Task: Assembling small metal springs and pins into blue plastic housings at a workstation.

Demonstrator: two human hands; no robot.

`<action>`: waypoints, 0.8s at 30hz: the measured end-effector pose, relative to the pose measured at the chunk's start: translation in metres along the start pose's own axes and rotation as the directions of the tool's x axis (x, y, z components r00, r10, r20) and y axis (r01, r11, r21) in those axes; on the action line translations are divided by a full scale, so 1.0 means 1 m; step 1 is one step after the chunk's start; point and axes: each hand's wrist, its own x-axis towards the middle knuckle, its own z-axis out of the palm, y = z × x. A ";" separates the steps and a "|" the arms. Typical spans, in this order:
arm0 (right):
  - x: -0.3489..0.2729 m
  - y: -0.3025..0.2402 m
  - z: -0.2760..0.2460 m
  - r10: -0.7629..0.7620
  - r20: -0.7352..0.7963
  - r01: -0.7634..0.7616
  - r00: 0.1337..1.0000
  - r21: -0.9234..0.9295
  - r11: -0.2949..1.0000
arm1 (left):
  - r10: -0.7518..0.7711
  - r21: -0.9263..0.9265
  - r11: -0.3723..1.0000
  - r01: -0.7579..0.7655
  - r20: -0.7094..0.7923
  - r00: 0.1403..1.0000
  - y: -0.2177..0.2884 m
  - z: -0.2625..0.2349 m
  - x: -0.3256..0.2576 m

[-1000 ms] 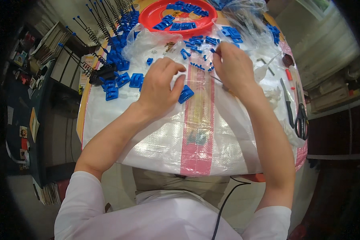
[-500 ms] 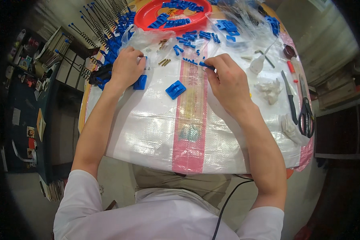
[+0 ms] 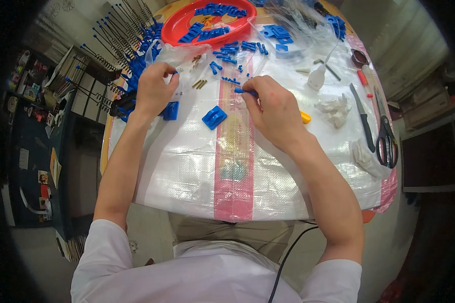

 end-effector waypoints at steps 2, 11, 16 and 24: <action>-0.002 -0.001 -0.002 0.032 -0.012 -0.032 0.999 0.017 0.999 | -0.188 -0.288 0.930 0.230 0.165 0.968 0.040 -0.023 0.005; 0.000 -0.002 0.003 -0.044 -0.064 0.052 0.997 0.129 0.990 | -0.069 -0.890 0.142 0.434 0.428 0.901 0.094 -0.004 -0.028; -0.005 -0.007 0.004 0.053 -0.054 -0.039 0.997 0.225 0.974 | -0.041 -0.850 -0.044 0.526 0.527 0.849 0.088 0.002 -0.041; -0.007 -0.005 0.008 -0.039 -0.085 0.056 0.996 0.201 0.978 | -0.078 -0.832 -0.116 0.543 0.553 0.830 0.086 0.005 -0.042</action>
